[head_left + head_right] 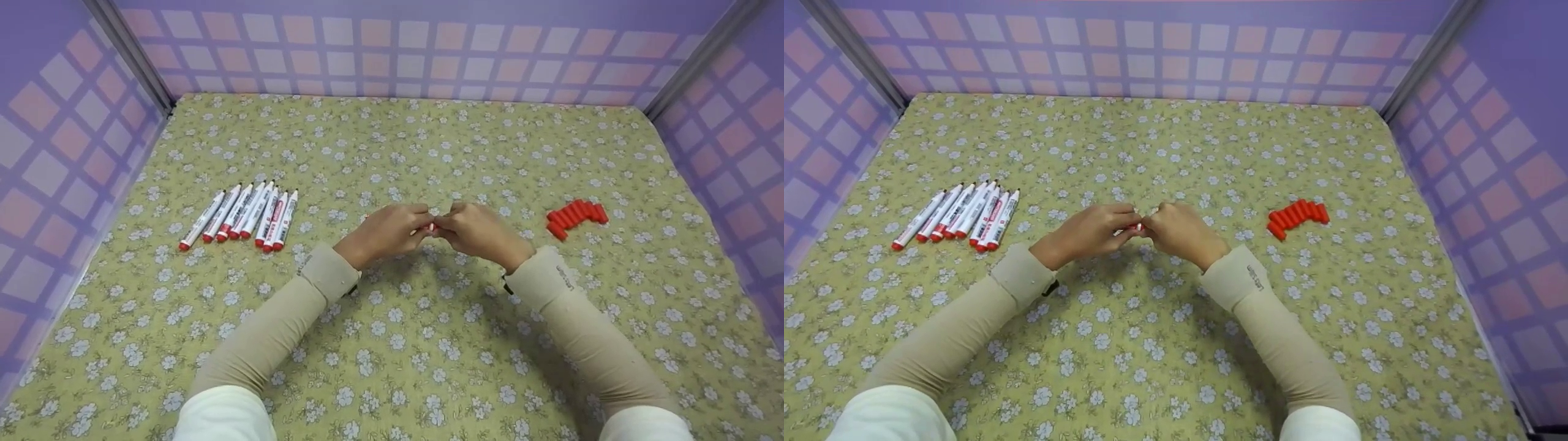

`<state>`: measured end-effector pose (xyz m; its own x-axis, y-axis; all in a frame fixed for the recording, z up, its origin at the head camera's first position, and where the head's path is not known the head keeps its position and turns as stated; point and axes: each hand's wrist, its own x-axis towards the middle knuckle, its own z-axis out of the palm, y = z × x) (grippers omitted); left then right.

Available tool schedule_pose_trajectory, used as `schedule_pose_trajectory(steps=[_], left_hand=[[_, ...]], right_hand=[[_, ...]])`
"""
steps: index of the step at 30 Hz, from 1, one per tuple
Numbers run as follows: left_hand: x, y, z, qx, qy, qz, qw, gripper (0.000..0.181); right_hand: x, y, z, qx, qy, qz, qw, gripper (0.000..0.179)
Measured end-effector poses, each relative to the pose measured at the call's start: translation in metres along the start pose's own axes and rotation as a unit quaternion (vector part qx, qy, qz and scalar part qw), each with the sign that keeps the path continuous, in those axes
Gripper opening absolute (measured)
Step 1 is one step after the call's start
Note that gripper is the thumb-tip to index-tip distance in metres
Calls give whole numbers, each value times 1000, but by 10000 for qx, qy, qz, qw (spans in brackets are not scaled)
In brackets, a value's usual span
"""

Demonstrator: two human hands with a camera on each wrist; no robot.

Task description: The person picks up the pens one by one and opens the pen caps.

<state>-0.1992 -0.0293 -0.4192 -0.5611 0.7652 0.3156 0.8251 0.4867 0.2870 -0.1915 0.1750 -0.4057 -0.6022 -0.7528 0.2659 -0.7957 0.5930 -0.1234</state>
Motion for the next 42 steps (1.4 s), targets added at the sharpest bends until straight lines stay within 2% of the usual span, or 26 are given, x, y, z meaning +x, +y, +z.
schedule_pose_trajectory(steps=[6, 13, 24, 27, 31, 34, 42], left_hand=[[-1, 1, 1, 28, -126, -100, 9999, 20], [1, 5, 0, 41, -124, -362, 9993, 19], [3, 4, -5, -490, -327, -811, 9950, 21], [4, 3, -8, -611, -402, -918, 9931, 22], [4, 0, -8, -814, -482, -1027, 9902, 26], [2, -3, -7, -905, -503, -1066, 9889, 28], [-1, -4, -6, -968, -531, -1181, 9868, 27]], right_hand=[[-4, -1, 2, -15, -61, 101, 9999, 20], [-6, -1, 4, -171, 145, -53, 9997, 17], [-6, -1, 7, -524, 427, -274, 9973, 13], [-5, -1, 7, -676, 574, -385, 9953, 11], [-3, -1, 9, -1225, 802, -668, 9870, 13], [-2, -1, 11, -1416, 903, -803, 9825, 14], [0, 0, 10, -974, 839, -638, 9896, 12]])
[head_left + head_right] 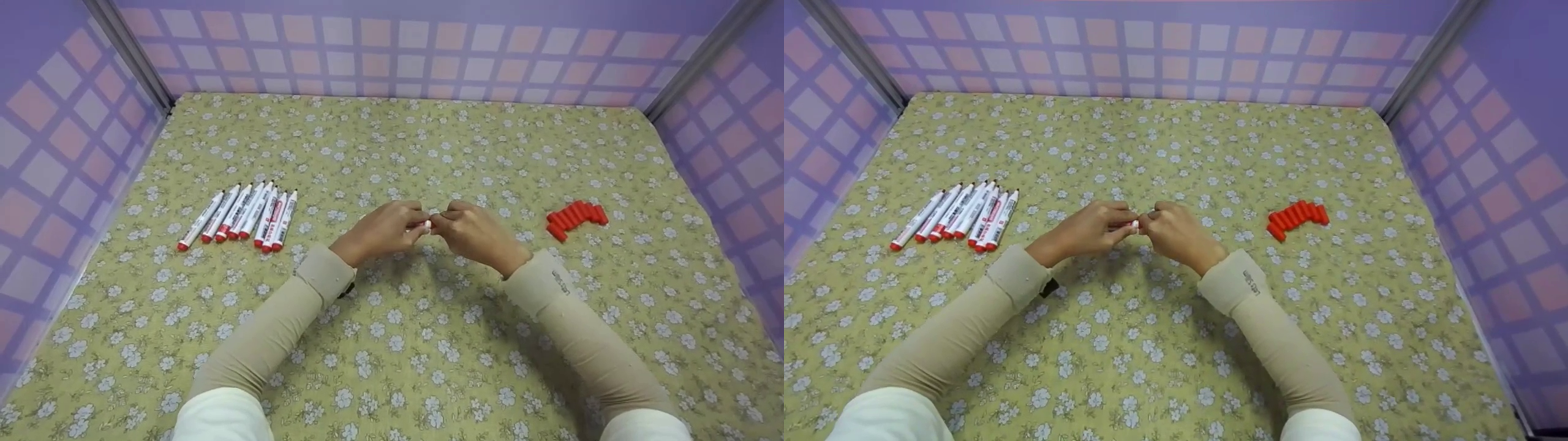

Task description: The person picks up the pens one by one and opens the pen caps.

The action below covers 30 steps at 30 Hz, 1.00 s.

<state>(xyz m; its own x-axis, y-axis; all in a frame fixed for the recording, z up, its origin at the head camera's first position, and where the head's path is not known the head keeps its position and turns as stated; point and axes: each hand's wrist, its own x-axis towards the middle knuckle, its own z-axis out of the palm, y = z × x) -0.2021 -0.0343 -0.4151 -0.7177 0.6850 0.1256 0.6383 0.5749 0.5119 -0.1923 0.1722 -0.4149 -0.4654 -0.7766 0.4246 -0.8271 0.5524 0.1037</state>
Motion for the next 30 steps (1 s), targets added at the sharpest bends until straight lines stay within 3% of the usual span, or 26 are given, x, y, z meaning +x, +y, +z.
schedule_pose_trajectory(steps=[5, 16, 26, 30], left_hand=[[-2, 0, -4, -185, 38, -190, 9996, 29], [-6, -7, -11, -395, 115, -571, 9975, 27], [-17, -20, -18, -729, 484, -1545, 9841, 26], [-22, -26, -22, -726, 579, -1803, 9792, 27]], right_hand=[[1, 3, -6, 143, -26, 81, 9999, 10], [-1, 10, -12, -55, -139, 268, 9995, 9], [-7, 14, -14, -23, -8, 348, 9994, 10], [-9, 15, -14, 36, 25, 364, 9993, 7]])
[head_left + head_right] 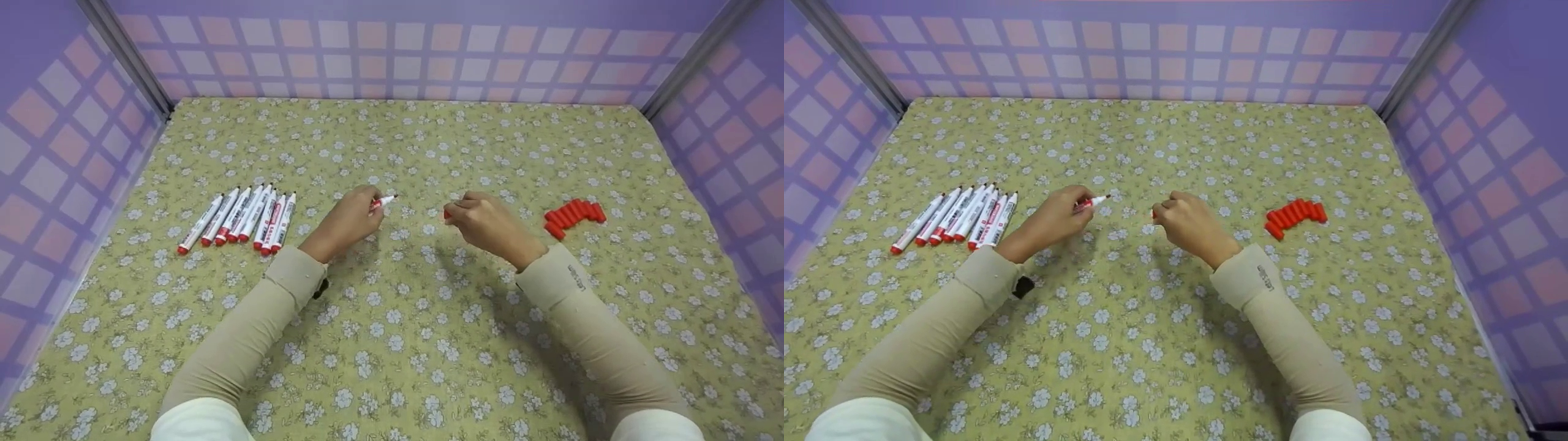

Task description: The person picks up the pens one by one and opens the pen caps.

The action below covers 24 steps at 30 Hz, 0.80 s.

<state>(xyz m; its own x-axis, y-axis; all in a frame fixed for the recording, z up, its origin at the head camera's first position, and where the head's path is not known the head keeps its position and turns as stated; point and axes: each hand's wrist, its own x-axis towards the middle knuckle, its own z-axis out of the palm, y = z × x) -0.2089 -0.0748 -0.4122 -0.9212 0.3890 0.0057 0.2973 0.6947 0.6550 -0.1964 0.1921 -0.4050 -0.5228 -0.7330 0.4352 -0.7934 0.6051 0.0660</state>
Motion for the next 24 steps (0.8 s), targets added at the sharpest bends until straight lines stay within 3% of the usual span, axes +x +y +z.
schedule_pose_trajectory(steps=[5, 14, 24], left_hand=[[0, -8, -7, 251, 236, -283, 9990, 23], [-1, -27, -24, 206, 544, -744, 9955, 25], [-7, -49, -43, 221, 590, -1426, 9878, 30]], right_hand=[[-2, 2, 0, 31, -21, 33, 10000, 5], [-7, 6, -1, 141, -147, 156, 9997, 11], [-11, 7, -2, 227, -137, 233, 9994, 14]])
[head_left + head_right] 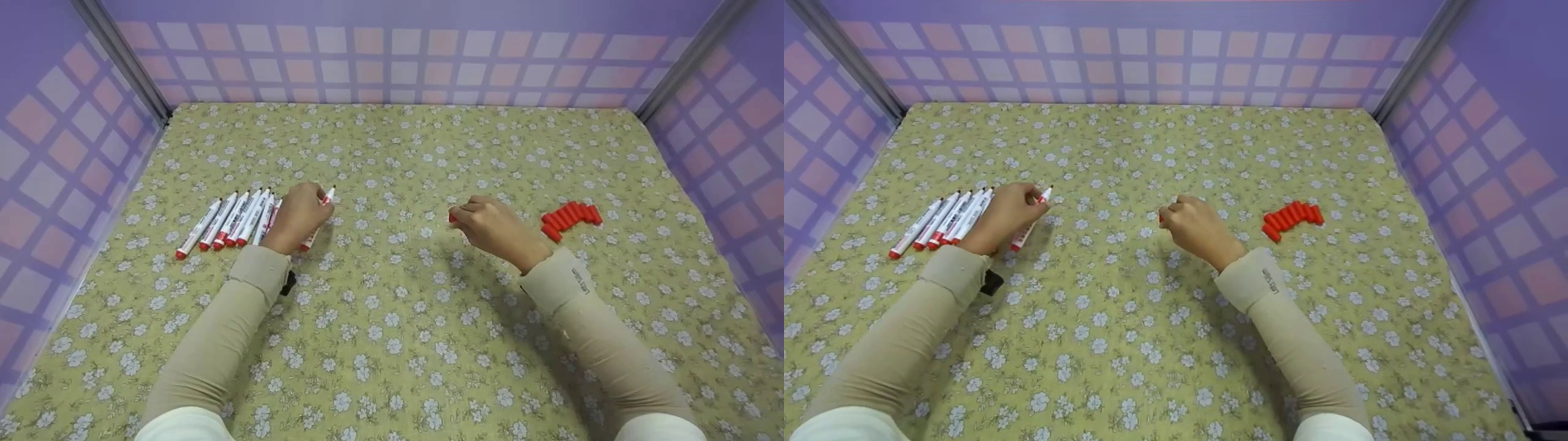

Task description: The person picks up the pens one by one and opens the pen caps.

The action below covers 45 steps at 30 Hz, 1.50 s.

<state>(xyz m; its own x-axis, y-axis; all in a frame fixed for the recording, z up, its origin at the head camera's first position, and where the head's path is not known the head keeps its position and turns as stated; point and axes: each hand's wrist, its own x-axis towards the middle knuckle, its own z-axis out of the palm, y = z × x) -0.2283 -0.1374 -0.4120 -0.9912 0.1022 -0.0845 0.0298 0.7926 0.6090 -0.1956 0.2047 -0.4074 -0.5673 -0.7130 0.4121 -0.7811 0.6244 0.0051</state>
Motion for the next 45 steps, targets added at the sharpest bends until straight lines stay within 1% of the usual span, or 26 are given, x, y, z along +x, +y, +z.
schedule_pose_trajectory(steps=[4, 5, 8, 9, 13, 18, 20, 22, 29, 34, 40, 45], left_hand=[[0, -10, -5, 27, 82, -118, 9999, 18], [1, -12, -6, 64, 113, -113, 9999, 20], [2, -19, -8, 220, 176, -138, 9995, 37], [3, -21, -9, 280, 219, -133, 9993, 38], [4, -28, -12, 450, 332, -172, 9983, 41], [3, -35, -15, 553, 297, -368, 9973, 40], [2, -37, -16, 557, 275, -426, 9972, 39], [2, -38, -16, 589, 288, -420, 9970, 39], [2, -40, -15, 668, 215, -417, 9967, 37], [2, -41, -13, 754, 291, -374, 9960, 37], [2, -41, -14, 851, 345, -284, 9954, 39], [2, -41, -15, 773, 251, -327, 9962, 37]], right_hand=[[-1, 0, 2, 12, -9, 21, 10000, 11], [-1, -1, 2, 6, -19, 19, 10000, 10], [-1, -1, 3, 43, -14, 3, 10000, 9], [-1, -1, 3, 43, -10, -6, 10000, 9], [0, -2, 4, 9, -16, -37, 10000, 11], [-1, -3, 5, -43, -103, -13, 9999, 10], [-1, -3, 5, -62, -126, -3, 9999, 10], [-1, -3, 5, -87, -117, -13, 9999, 11], [-2, -2, 6, 217, -76, -84, 9997, 7], [-2, -2, 6, 194, -92, -93, 9997, 7], [-4, -1, 7, 163, -9, -56, 9999, 8], [-4, 0, 6, 203, -3, -60, 9998, 9]])
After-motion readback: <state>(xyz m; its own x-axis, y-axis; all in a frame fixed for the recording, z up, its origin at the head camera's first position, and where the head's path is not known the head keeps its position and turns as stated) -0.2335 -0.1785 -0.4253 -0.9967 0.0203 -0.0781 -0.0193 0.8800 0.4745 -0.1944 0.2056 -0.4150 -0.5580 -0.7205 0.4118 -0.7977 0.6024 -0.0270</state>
